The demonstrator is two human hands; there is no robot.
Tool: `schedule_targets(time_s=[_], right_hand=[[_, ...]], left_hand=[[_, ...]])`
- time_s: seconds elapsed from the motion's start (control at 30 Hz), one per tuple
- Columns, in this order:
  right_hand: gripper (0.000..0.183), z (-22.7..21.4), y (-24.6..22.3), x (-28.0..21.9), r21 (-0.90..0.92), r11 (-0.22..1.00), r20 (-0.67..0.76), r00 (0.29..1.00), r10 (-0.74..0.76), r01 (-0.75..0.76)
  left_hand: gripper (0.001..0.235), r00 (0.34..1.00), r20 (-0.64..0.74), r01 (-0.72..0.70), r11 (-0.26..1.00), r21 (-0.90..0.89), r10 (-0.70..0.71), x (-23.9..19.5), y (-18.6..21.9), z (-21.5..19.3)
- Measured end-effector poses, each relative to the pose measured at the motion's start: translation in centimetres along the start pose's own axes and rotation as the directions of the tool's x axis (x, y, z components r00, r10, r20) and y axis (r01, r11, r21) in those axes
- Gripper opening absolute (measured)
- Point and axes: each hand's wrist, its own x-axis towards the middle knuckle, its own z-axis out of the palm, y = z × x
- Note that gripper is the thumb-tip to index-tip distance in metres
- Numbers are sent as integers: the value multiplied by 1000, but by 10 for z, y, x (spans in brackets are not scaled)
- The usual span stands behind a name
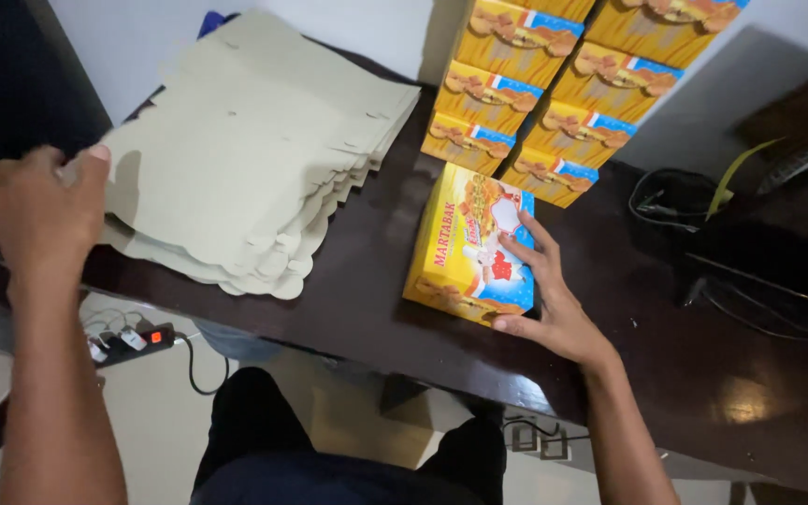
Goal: Folding a cardboard box and placing a packaged food item inside it
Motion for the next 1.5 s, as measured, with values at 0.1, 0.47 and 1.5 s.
schedule_targets(time_s=[0.1, 0.47, 1.5], right_hand=[[87, -1, 9, 0, -8, 1000, 0, 1000, -29, 29], [87, 0, 4, 0, 5, 1000, -7, 1000, -11, 11], [69, 28, -8, 109, -92, 995, 147, 988, 37, -24]], left_hand=[[72, 998, 46, 54, 999, -8, -53, -4, 13, -10], [95, 820, 507, 197, 963, 185, -265, 21, 52, -22], [40, 768, 359, 639, 601, -480, -530, -222, -7, -111]])
